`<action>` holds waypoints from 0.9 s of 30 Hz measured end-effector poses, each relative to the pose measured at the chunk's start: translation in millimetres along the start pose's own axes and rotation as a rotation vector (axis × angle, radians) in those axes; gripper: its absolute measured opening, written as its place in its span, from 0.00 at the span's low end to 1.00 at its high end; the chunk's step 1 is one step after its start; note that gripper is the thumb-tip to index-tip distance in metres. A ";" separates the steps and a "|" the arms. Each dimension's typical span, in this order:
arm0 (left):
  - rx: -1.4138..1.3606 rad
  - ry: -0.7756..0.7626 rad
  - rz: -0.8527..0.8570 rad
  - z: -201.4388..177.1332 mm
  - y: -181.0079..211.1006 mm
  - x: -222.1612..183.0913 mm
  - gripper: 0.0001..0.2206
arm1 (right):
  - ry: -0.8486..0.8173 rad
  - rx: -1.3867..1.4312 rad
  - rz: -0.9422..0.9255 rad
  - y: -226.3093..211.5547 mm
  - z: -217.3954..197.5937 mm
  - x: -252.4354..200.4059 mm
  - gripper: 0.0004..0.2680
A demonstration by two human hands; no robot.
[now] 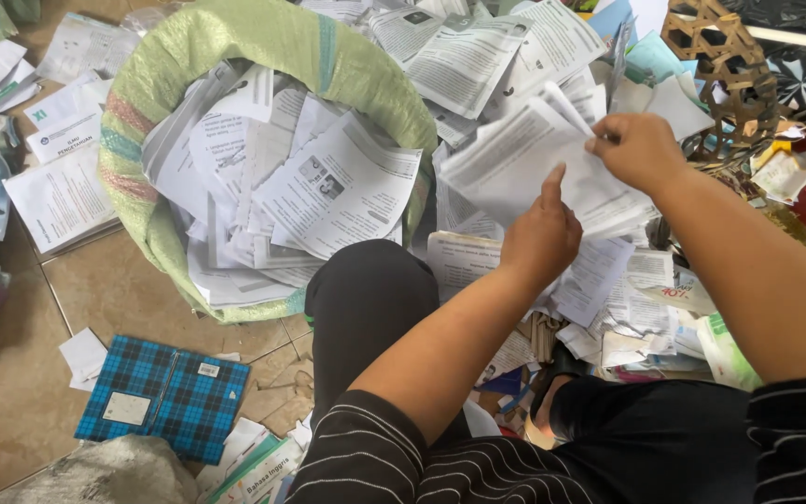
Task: The person sorts through stacks of papers by hand, flipping through them and placing them into piles, occasionally unfolding and refolding individual sheets.
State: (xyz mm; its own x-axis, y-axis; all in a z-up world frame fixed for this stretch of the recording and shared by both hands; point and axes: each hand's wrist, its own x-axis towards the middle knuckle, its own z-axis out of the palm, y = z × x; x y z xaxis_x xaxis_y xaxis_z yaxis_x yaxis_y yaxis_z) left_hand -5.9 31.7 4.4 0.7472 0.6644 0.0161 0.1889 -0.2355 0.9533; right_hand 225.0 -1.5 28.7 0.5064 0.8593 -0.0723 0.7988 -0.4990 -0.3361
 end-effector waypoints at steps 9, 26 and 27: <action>0.101 -0.092 0.055 16.3 -12.0 -4.3 0.13 | 0.227 0.041 -0.007 -13.3 28.9 82.9 0.12; 0.049 0.014 0.109 13.1 -12.7 19.6 0.11 | 0.407 0.741 0.182 -45.8 4.4 52.9 0.12; 0.012 0.076 0.147 7.4 -8.0 19.0 0.12 | 0.363 0.649 0.070 -47.7 1.3 26.2 0.10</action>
State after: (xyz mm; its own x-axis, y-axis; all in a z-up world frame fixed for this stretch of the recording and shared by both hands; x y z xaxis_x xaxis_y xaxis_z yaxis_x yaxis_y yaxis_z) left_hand 11.5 41.0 -5.2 0.7172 0.6737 0.1780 0.0893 -0.3422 0.9354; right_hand 199.8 45.0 41.5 0.7140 0.6808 0.1633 0.4658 -0.2879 -0.8368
